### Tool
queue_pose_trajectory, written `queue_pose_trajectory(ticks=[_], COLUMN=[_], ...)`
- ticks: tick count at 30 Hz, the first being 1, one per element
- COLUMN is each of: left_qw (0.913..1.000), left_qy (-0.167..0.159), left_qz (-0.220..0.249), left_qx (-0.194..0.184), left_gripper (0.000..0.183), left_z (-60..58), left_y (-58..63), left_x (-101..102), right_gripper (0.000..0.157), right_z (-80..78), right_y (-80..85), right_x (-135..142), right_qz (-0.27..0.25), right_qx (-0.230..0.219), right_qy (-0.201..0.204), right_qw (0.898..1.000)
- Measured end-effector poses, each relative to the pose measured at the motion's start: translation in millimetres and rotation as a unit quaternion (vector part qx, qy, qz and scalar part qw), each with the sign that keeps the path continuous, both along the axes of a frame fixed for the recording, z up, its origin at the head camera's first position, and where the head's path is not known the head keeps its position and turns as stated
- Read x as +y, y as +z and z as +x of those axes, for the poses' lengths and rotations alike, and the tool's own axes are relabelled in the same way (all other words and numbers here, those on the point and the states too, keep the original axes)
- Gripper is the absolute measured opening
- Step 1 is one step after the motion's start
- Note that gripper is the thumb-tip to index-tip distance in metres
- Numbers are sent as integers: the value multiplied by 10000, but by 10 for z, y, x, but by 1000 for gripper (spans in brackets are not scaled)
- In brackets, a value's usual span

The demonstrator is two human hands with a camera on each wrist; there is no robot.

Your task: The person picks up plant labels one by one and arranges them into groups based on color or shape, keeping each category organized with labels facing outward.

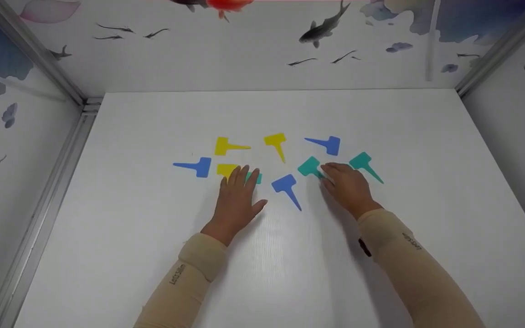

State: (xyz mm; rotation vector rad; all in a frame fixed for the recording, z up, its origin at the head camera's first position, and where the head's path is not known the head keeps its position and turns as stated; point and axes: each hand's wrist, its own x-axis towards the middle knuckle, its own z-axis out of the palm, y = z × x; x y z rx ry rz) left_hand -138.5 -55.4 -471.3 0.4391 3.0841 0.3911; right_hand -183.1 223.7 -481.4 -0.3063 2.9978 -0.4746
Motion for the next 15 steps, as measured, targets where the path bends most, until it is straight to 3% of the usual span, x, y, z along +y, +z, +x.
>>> queue_pose_trajectory(ticks=[8,15], left_qw=[9997,9994], left_qy=[-108,-240], left_qz=[15,-113], left_qx=[-202,-229], left_gripper=[73,73], left_z=[4,-3], left_y=[-31,-67], left_x=[49,102], right_gripper=[44,42], right_z=[-45,-64], right_y=[-105,-127], right_x=[-13,-3], right_qz=[214,486], right_qx=[-199,39], right_qy=[84,283], right_qw=[9995,9984])
